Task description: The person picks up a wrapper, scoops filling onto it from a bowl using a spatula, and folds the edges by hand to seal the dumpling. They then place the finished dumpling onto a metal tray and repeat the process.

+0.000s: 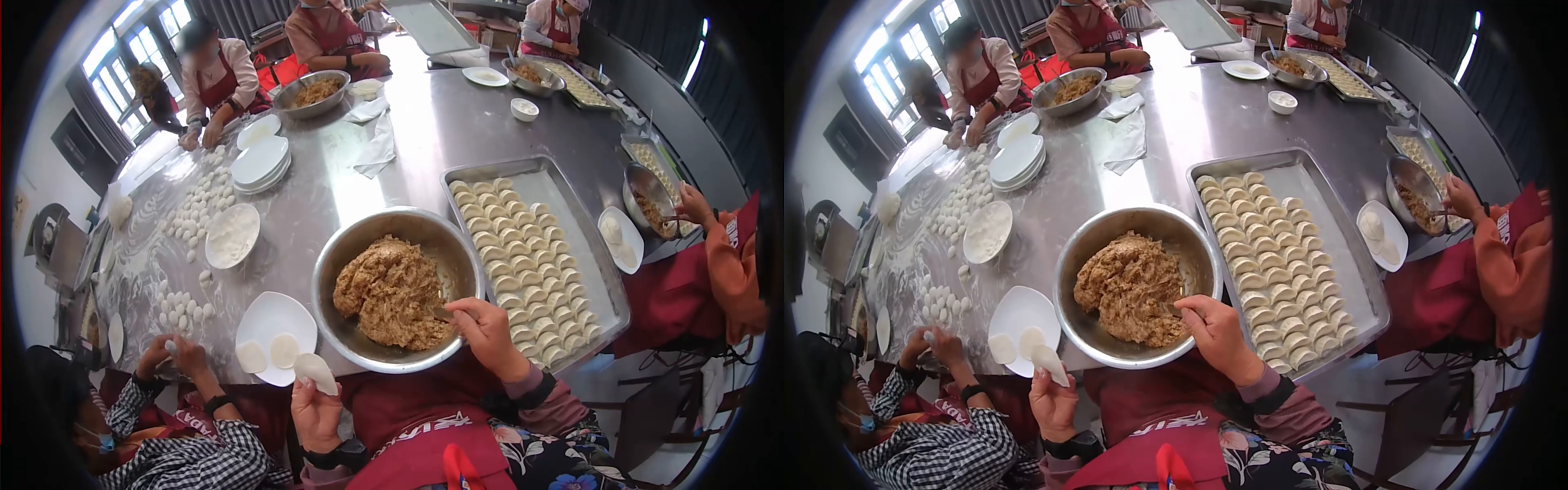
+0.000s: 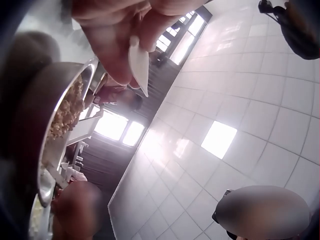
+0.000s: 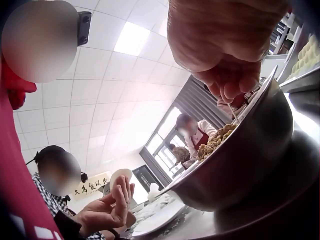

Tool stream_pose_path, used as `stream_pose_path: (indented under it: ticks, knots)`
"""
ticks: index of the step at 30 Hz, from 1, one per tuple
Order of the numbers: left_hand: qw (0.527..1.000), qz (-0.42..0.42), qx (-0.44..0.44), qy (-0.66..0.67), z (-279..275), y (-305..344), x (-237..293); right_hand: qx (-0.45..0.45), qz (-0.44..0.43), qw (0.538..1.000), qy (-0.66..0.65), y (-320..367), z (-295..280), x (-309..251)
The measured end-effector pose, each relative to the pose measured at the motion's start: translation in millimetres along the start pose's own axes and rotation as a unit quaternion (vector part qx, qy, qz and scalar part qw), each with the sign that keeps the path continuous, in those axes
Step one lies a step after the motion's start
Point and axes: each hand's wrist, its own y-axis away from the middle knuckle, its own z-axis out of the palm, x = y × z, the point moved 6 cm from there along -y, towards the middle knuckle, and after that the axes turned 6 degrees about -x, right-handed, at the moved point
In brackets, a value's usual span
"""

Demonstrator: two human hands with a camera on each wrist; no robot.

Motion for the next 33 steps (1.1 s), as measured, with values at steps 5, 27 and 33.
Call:
stream_pose_path:
  ticks: [5,27,33]
  knots:
    - [0.999,-0.024,0.02,-0.041,23,-1,-12,0.001,0.06,0.992,-0.108,1,-2,11]
    - [0.986,-0.104,-0.102,-0.076,112,-32,-77,-0.092,-0.343,0.928,0.11,33,-3,-83]
    - [0.988,-0.095,-0.123,-0.003,119,-28,-76,-0.122,-0.425,0.87,0.218,51,16,-81]
